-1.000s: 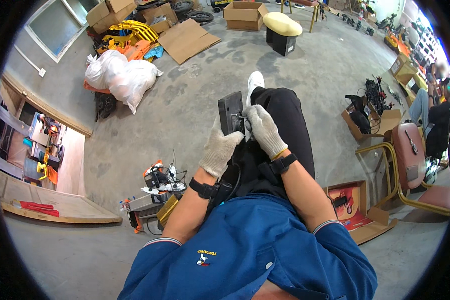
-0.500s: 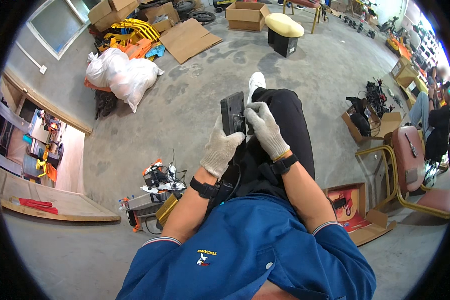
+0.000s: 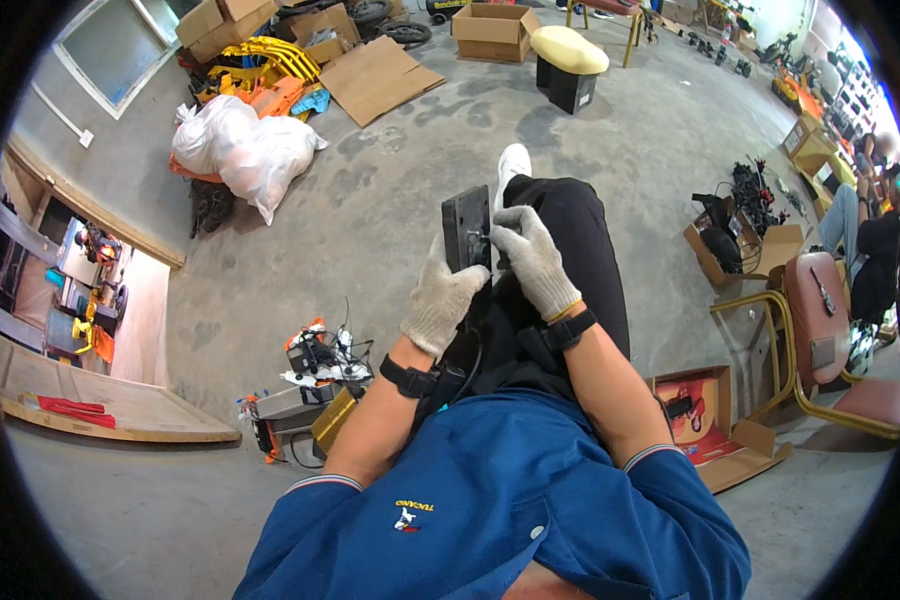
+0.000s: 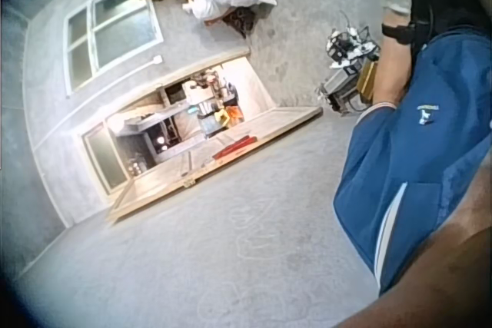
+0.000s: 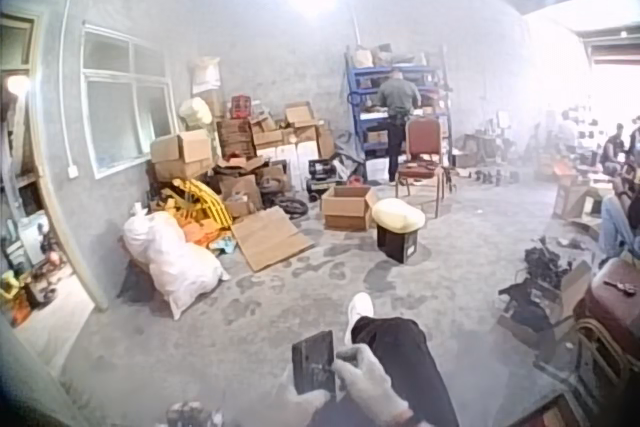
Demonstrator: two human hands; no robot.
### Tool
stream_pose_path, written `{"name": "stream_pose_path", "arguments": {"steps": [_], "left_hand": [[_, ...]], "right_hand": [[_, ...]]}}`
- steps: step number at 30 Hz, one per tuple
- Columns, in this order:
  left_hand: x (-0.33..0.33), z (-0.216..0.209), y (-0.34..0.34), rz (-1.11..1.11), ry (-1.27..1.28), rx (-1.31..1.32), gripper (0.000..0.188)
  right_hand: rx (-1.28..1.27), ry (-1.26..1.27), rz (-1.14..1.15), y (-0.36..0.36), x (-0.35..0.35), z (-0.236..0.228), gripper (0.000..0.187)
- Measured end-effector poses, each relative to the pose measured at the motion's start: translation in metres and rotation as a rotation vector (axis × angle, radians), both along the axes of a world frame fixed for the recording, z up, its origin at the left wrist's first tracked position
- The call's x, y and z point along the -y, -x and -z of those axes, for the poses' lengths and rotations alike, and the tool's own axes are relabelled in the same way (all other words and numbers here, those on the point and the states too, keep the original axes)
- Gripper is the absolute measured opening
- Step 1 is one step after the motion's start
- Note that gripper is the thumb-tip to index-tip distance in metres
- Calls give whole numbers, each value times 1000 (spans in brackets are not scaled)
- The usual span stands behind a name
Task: The recorder is assembling or inspecting a black electronic component, possibly a sensor or connector plate.
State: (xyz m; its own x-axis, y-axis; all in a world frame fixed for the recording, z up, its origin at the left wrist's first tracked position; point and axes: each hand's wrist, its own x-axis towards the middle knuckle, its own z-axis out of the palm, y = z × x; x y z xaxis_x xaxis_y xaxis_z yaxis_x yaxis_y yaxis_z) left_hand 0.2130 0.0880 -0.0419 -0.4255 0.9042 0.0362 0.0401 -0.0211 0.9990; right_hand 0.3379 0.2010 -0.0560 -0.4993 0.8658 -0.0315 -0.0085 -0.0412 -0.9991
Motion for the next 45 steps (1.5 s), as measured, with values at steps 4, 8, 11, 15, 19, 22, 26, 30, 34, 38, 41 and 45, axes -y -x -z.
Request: {"name": "stream_pose_path", "arguments": {"steps": [4, 8, 11, 15, 19, 22, 26, 30, 34, 38, 41, 45], "left_hand": [[-1, 0, -1, -4, -26, -6, 48], [-1, -2, -2, 12, -51, 13, 47], [-2, 5, 0, 4, -53, -7, 46], [-2, 6, 2, -2, -33, -21, 46], [-1, 3, 0, 4, -50, 8, 47], [-1, 4, 0, -15, -4, -28, 48], [-1, 4, 1, -25, 0, 5, 47], [-1, 2, 0, -8, 6, -20, 47], [-2, 2, -2, 5, -62, 80, 46], [0, 1, 1, -2, -2, -3, 47], [-1, 1, 0, -7, 8, -21, 48], [-1, -1, 1, -8, 17, -50, 49]], "right_hand": [[-22, 19, -30, 0, 0, 0, 31], [82, -125, 0, 3, -2, 11, 29], [91, -159, 5, 3, -2, 13, 30], [132, -111, 32, 4, 4, -1, 27], [77, -68, 19, 0, 2, -4, 28], [33, -4, 3, -1, 0, -1, 31], [14, 21, -43, 1, -1, 3, 32], [90, -65, -34, 3, -3, 9, 32], [41, -37, -52, 4, -2, 10, 27], [70, -62, 5, 3, 3, 2, 27], [44, -24, 14, 0, 3, -4, 30], [22, -33, -2, -4, 5, -10, 33]]}}
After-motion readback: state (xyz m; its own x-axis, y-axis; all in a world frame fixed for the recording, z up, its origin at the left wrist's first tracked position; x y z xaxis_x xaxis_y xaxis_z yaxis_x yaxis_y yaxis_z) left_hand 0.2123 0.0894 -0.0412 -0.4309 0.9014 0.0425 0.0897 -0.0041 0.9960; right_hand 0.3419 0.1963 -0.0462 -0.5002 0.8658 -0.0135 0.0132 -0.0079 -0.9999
